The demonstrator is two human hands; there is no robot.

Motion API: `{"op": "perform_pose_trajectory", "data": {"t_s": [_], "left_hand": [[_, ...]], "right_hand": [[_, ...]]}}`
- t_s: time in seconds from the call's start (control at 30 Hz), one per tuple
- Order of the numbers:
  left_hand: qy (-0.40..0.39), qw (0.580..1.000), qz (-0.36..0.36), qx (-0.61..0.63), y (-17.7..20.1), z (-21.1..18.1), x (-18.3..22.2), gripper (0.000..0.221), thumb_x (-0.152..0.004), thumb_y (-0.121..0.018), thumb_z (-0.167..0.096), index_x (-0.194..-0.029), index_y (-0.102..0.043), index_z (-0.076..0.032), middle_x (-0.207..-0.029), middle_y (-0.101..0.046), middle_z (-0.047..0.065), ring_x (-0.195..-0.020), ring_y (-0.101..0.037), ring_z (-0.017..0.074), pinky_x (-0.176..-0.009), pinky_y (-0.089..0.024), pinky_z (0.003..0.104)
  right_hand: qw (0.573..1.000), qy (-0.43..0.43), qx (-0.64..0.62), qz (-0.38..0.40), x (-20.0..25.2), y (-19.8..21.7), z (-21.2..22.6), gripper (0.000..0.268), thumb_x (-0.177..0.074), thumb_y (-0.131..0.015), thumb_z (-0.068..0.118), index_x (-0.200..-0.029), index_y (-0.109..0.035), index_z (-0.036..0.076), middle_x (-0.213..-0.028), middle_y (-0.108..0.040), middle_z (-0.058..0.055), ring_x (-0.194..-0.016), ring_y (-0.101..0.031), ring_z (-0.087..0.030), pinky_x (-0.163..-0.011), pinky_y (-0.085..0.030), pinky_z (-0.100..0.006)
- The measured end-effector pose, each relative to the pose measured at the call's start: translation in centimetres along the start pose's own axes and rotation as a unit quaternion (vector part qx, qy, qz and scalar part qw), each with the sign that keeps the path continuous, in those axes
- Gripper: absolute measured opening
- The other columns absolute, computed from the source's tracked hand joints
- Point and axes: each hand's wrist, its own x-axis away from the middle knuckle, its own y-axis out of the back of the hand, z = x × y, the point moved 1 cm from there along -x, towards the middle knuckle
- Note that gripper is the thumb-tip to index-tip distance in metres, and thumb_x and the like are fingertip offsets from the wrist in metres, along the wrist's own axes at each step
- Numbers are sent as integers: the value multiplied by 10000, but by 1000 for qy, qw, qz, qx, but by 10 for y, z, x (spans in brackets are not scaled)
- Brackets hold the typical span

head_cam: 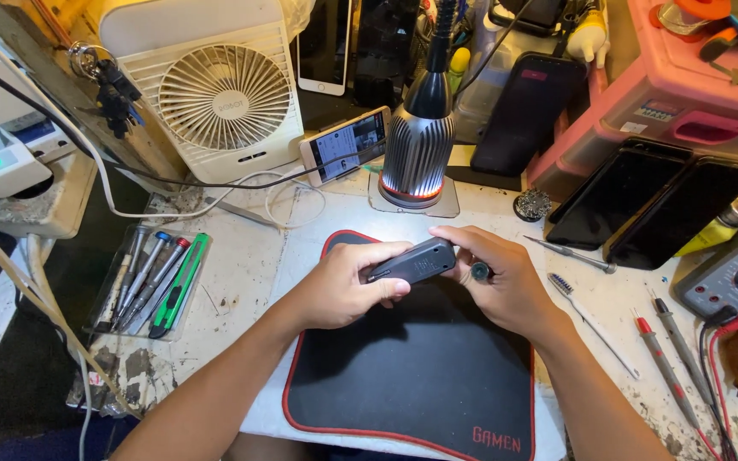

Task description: Using a small prying tool to separate the housing of an electronic device on a repair bench.

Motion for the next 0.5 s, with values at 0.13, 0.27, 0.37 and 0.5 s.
{"op": "perform_pose_trajectory", "data": {"t_s": [0.13,0.27,0.37,0.5], "left_hand": [[-4,1000,-5,-2,-2,0,1,527,-936,-675,-44,-1443,-546,22,-992,-749,264,-846,-751,249,-714,-668,331],[-18,1000,-15,-6,-4,0,1,524,-929,-686,-62,-1428,-552,29,-940,-757,263,-803,-749,224,-663,-670,310],[-37,998,-21,-44,-5,1,0,483,-911,-706,-114,-1368,-607,7,-846,-753,211,-764,-752,225,-606,-647,315],[-58,992,-37,-101,-7,-3,3,490,-864,-747,-234,-1305,-641,-46,-811,-742,240,-738,-750,298,-548,-575,384]], "right_hand": [[1000,0,-9,30,-7,0,17,512,-829,-789,100,-1324,-665,62,-1052,-743,-125,-740,-654,-206,-716,-567,-365],[1000,-9,-19,22,-6,-3,9,404,-870,-750,117,-1267,-694,71,-1002,-736,-113,-796,-696,-224,-750,-579,-353],[1000,2,-17,23,-6,-4,11,357,-889,-737,177,-1231,-707,79,-944,-727,-94,-776,-683,-209,-751,-577,-349],[1000,22,-7,11,-6,-9,21,329,-880,-754,237,-1175,-733,92,-839,-694,-56,-709,-647,-170,-725,-565,-319]]}}
